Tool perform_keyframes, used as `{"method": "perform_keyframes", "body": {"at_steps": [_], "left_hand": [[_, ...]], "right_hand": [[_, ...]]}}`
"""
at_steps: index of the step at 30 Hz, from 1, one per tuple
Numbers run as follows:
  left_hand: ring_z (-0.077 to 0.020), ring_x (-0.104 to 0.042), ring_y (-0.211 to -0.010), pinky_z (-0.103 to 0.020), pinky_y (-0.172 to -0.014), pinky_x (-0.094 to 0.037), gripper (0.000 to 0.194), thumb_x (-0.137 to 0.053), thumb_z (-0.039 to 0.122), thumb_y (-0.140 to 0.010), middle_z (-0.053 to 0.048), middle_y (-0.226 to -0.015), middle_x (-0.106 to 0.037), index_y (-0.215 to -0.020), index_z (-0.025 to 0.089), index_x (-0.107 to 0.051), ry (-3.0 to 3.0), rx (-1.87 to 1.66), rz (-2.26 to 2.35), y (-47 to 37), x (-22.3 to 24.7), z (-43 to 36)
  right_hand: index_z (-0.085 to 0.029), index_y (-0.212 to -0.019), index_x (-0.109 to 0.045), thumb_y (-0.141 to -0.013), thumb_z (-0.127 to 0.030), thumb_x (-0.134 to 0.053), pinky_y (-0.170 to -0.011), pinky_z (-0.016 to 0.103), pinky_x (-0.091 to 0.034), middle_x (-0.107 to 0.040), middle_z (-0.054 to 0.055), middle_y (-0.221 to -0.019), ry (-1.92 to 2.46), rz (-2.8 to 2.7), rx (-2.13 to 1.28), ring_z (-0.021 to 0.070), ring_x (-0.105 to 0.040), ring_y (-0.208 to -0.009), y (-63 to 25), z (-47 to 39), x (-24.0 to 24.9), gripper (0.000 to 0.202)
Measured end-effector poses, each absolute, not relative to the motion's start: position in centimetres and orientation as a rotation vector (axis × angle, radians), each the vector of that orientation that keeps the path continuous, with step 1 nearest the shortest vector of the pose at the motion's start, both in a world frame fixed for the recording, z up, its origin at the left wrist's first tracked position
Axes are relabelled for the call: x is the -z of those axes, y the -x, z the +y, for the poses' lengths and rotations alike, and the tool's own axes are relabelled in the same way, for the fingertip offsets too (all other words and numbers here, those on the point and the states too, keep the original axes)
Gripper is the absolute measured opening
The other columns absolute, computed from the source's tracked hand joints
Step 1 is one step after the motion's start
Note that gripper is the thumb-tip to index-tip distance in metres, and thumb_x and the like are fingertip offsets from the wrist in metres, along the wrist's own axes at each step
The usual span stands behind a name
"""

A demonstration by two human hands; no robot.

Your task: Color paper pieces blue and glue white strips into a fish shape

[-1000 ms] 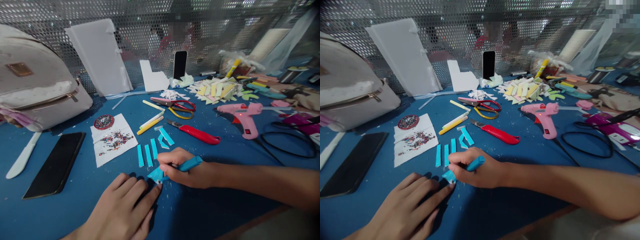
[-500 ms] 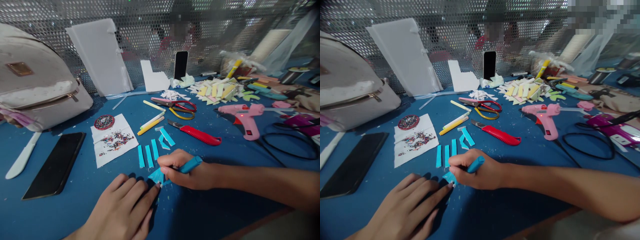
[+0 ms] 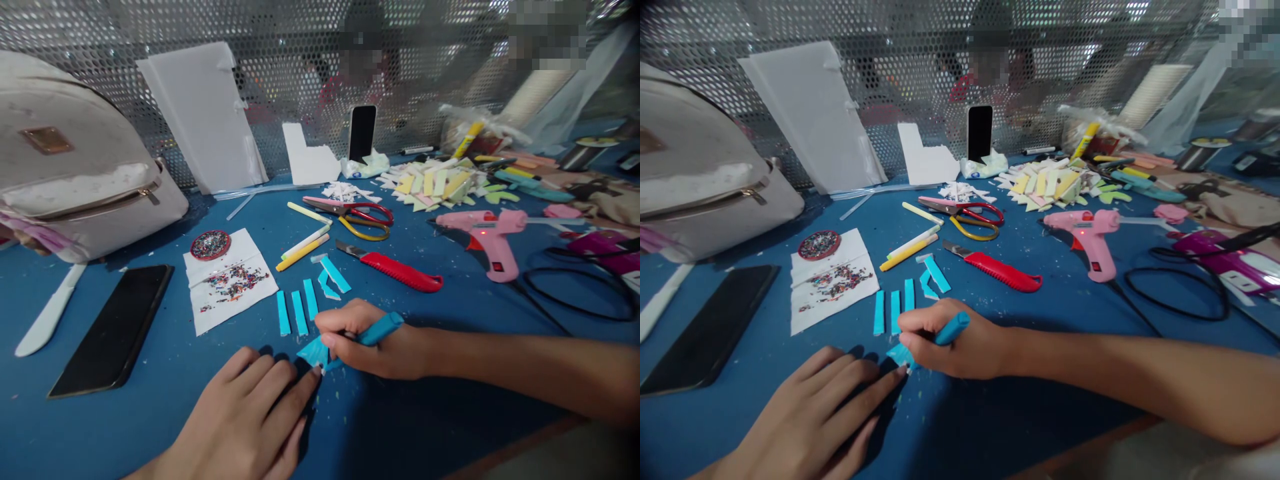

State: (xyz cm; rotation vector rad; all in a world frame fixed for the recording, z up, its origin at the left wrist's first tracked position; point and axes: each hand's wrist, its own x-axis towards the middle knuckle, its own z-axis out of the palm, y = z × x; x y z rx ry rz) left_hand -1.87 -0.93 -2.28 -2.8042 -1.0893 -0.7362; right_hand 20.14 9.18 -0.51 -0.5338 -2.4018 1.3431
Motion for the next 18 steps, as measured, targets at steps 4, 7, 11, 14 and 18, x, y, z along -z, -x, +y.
{"method": "perform_keyframes", "body": {"at_steps": [4, 7, 11, 14, 18], "left_hand": [[-0.0179, -0.053, -0.075, -0.035, -0.071, -0.036, 0.036, -0.037, 0.02, -0.097, -0.005, -0.09, -0.065, -0.122, 0.016, -0.062, 2.797, 0.725, -1.081, 1.92, 2.2, -0.86], [-0.0176, -0.054, -0.074, -0.035, -0.069, -0.037, 0.035, -0.038, 0.02, -0.096, -0.006, -0.089, -0.065, -0.122, 0.015, -0.062, 2.794, 0.728, -1.089, 1.86, 2.1, -0.77], [-0.0175, -0.053, -0.074, -0.035, -0.069, -0.038, 0.034, -0.039, 0.019, -0.096, -0.006, -0.087, -0.064, -0.12, 0.015, -0.063, 2.777, 0.743, -1.072, 1.75, 2.01, -0.74], [-0.0178, -0.053, -0.074, -0.035, -0.069, -0.037, 0.034, -0.039, 0.019, -0.096, -0.006, -0.088, -0.064, -0.12, 0.014, -0.063, 2.789, 0.739, -1.078, 1.73, 2.0, -0.79], [-0.0184, -0.053, -0.074, -0.035, -0.07, -0.036, 0.035, -0.039, 0.019, -0.096, -0.006, -0.089, -0.064, -0.12, 0.015, -0.063, 2.793, 0.739, -1.076, 1.82, 2.05, -0.83]], "right_hand": [[-0.018, -0.068, -0.029, -0.098, -0.032, -0.042, -0.053, 0.023, -0.023, -0.028, -0.006, -0.064, 0.524, -2.399, -1.337, 0.0075, -0.026, -0.058, -20.17, 9.18, 0.46, 0.036], [-0.019, -0.068, -0.029, -0.099, -0.032, -0.041, -0.053, 0.023, -0.023, -0.027, -0.006, -0.064, 0.512, -2.404, -1.357, 0.0077, -0.026, -0.058, -20.25, 9.22, 0.41, 0.036], [-0.019, -0.068, -0.029, -0.099, -0.033, -0.041, -0.053, 0.023, -0.023, -0.028, -0.006, -0.064, 0.53, -2.399, -1.357, 0.0079, -0.026, -0.058, -20.21, 9.24, 0.38, 0.036], [-0.018, -0.068, -0.029, -0.099, -0.032, -0.041, -0.052, 0.023, -0.023, -0.027, -0.006, -0.063, 0.523, -2.415, -1.354, 0.0078, -0.026, -0.057, -20.13, 9.26, 0.38, 0.036], [-0.019, -0.068, -0.029, -0.099, -0.034, -0.041, -0.053, 0.023, -0.023, -0.028, -0.006, -0.064, 0.532, -2.402, -1.333, 0.0079, -0.027, -0.059, -20.17, 9.27, 0.42, 0.037]]}}
